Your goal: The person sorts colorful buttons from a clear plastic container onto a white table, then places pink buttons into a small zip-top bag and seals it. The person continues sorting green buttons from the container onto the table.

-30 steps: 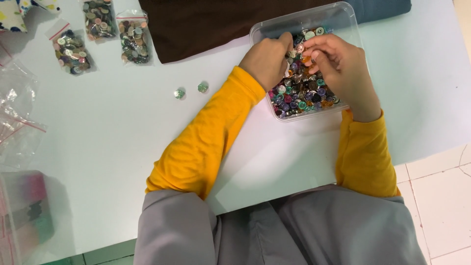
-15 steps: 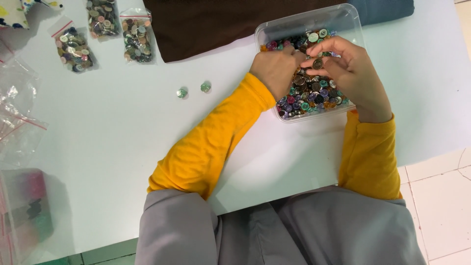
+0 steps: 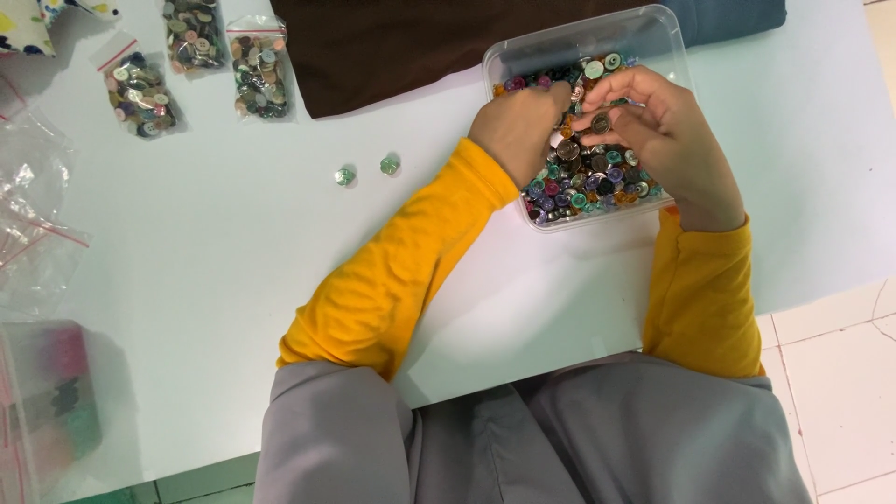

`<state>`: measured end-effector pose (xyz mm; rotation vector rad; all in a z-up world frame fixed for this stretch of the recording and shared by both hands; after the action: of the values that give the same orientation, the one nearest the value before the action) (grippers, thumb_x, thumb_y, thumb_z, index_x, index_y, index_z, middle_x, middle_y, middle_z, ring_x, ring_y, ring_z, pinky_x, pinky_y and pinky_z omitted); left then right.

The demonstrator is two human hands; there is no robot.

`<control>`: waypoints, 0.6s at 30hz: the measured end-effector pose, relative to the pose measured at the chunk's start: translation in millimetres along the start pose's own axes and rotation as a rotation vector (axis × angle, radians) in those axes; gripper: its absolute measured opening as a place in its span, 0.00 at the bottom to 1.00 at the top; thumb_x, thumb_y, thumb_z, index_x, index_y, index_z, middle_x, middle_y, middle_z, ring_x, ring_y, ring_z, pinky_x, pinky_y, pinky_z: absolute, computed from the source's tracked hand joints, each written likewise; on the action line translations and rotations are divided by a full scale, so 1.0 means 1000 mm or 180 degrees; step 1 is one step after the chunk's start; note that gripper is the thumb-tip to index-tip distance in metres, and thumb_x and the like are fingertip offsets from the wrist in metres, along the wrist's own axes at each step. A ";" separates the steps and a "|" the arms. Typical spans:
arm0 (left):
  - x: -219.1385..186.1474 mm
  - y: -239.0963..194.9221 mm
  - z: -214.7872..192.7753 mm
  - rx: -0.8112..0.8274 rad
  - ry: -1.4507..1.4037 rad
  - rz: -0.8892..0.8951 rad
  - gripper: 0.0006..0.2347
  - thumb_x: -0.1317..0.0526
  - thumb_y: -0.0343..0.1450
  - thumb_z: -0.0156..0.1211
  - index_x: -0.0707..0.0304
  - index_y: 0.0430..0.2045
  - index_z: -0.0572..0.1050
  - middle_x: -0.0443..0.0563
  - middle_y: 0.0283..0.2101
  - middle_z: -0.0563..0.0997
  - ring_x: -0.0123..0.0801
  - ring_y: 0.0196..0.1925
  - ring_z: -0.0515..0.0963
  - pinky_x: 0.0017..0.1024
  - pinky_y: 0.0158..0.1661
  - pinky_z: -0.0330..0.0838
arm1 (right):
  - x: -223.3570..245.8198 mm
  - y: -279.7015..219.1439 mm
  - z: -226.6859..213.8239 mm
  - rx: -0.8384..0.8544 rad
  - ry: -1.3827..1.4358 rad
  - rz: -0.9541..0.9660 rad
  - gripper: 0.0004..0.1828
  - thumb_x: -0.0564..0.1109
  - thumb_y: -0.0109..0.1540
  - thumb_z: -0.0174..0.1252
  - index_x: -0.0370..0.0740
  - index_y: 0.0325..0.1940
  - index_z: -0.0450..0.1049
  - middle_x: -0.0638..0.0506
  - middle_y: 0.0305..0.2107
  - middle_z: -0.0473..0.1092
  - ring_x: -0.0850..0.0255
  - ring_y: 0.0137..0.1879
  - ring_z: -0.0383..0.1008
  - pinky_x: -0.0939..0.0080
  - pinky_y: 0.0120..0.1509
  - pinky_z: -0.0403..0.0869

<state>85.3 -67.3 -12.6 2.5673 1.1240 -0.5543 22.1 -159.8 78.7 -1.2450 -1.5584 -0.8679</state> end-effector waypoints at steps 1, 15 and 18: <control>0.000 -0.001 -0.006 0.0000 0.0001 -0.0001 0.13 0.76 0.62 0.59 0.63 0.35 0.68 0.58 0.29 0.80 0.57 0.29 0.82 0.52 0.21 0.72 | -0.004 0.001 -0.001 0.0001 0.0001 -0.0001 0.12 0.30 0.72 0.38 0.33 0.54 0.67 0.43 0.48 0.68 0.53 0.56 0.75 0.53 0.64 0.82; 0.005 0.000 -0.009 -0.1053 0.0257 0.0068 0.12 0.69 0.63 0.61 0.56 0.37 0.68 0.56 0.38 0.72 0.51 0.20 0.79 0.41 0.20 0.76 | -0.018 0.005 0.034 0.0587 -0.1901 -0.1022 0.01 0.39 0.65 0.64 0.39 0.40 0.78 0.53 0.31 0.74 0.58 0.40 0.70 0.58 0.46 0.68; 0.004 -0.001 -0.006 -0.1003 0.0248 0.0091 0.13 0.71 0.62 0.63 0.58 0.36 0.70 0.55 0.38 0.72 0.53 0.23 0.79 0.43 0.21 0.76 | -0.014 0.006 0.037 0.0441 -0.2332 -0.1330 0.06 0.39 0.67 0.63 0.35 0.46 0.80 0.46 0.39 0.75 0.50 0.44 0.72 0.51 0.48 0.71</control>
<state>88.7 -61.5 -8.8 2.3439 1.0992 -0.2482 20.4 -128.3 53.4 -1.2201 -2.4825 -0.5513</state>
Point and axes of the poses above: each hand's wrist, its own y-axis towards the middle knuckle, its own z-axis out of the palm, x = y × z, the point moved 8 cm from there along y, towards the middle knuckle
